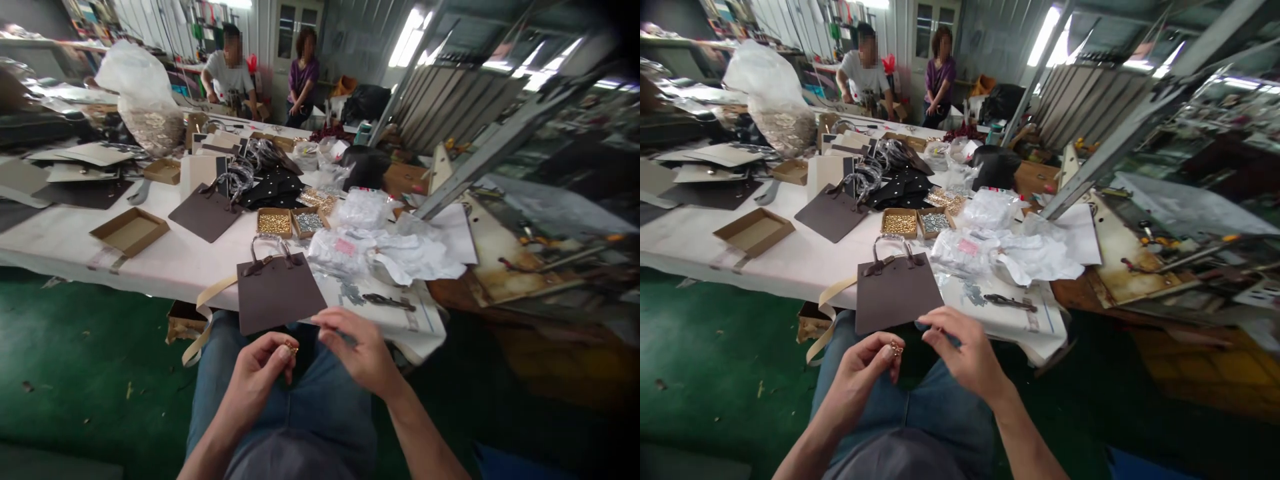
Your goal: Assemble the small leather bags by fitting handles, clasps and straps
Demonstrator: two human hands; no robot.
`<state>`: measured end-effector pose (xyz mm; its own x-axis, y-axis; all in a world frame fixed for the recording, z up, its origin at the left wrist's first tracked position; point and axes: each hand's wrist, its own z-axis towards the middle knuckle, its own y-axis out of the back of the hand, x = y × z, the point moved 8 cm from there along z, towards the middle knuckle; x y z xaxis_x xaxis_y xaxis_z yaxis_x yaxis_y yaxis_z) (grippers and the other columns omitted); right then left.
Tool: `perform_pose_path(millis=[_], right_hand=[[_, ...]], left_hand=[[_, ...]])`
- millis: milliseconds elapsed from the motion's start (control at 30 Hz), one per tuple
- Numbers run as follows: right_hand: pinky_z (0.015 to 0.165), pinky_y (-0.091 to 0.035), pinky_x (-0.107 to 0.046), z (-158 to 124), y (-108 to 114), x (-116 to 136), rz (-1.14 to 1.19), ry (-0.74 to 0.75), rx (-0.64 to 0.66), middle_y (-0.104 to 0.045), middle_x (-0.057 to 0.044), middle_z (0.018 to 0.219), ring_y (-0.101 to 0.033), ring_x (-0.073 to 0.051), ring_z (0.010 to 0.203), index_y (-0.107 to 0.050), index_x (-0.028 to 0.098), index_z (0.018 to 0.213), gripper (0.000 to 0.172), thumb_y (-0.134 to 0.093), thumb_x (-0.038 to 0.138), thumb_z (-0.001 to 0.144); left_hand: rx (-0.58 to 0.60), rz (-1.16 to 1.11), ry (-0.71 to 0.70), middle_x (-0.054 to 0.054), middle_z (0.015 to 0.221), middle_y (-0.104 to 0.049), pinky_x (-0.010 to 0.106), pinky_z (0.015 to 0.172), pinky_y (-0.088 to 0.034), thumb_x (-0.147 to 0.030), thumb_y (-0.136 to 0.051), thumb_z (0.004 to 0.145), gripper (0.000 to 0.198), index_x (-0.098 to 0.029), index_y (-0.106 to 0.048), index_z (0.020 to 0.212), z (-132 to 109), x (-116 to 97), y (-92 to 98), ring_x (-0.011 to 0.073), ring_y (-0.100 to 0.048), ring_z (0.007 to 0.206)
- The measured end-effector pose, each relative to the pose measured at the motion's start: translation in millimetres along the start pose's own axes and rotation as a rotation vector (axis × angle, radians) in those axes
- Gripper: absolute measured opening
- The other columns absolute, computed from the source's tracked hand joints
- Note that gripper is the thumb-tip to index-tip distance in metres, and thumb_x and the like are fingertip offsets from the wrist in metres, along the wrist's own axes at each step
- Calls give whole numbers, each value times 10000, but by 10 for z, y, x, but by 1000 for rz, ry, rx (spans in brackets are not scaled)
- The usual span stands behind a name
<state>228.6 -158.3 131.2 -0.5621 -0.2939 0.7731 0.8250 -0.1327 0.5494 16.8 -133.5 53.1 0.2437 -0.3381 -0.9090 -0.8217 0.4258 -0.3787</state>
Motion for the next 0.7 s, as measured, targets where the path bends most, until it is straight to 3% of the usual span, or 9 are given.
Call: perform_pose_path(millis=[100, 200, 300, 400, 533, 633, 700], right_hand=[[1119, -613, -475, -176, 687, -709, -420, -135, -223, -815, -105, 1297, -770, -303, 1218, -839, 265, 1289, 263, -631, 337, 1146], [1126, -588, -523, -409, 1134, -1524, -722, -312, -144, -784, -170, 1355, -735, -358, 1243, -825, 209, 1363, 378, -566, 280, 1096], [1168, -548, -526, -560, 1320, -2027, -764, -326, -49, -767, -164, 1382, -690, -370, 1290, -807, 209, 1407, 415, -590, 325, 1073], [1173, -525, -522, -572, 1382, -2183, -744, -270, -44, -783, -157, 1344, -679, -370, 1285, -812, 210, 1369, 396, -618, 428, 1101], [1145, -526, -528, -481, 1395, -2142, -716, -206, -55, -816, -169, 1225, -712, -380, 1231, -824, 202, 1203, 336, -664, 476, 1095], [1054, -574, -504, -477, 1456, -1954, -619, -234, -281, -824, -177, 1162, -764, -366, 1123, -776, 202, 1206, 365, -669, 536, 1102], [902, -614, -437, -530, 1408, -1779, -451, -291, -454, -815, -125, 1014, -778, -306, 923, -721, 206, 1305, 416, -656, 574, 1121]], left_hand=[[4, -42, 21, 60, 866, -730, 277, 703, -545, -514, -829, 1056, 417, -110, -798, 1154, 15, 63, -15, 152, -657, 713], [21, -90, 22, 93, 916, -775, 299, 700, -590, -511, -829, 1057, 414, -114, -768, 1153, 32, 91, -73, 166, -686, 722], [47, -107, 29, 133, 968, -814, 322, 710, -617, -500, -826, 1062, 403, -114, -746, 1147, 55, 122, -157, 182, -721, 734], [64, -106, 28, 155, 1007, -829, 341, 733, -638, -502, -825, 1063, 405, -113, -745, 1142, 72, 144, -228, 193, -741, 756], [46, -91, 31, 157, 1002, -834, 341, 733, -637, -528, -836, 1050, 433, -113, -755, 1143, 85, 149, -237, 196, -741, 757], [9, -80, 32, 155, 993, -835, 332, 728, -623, -540, -840, 1044, 447, -112, -765, 1147, 98, 144, -190, 190, -728, 752], [-19, -74, 32, 150, 982, -831, 326, 727, -609, -557, -848, 1032, 466, -111, -778, 1146, 108, 149, -163, 188, -717, 752]])
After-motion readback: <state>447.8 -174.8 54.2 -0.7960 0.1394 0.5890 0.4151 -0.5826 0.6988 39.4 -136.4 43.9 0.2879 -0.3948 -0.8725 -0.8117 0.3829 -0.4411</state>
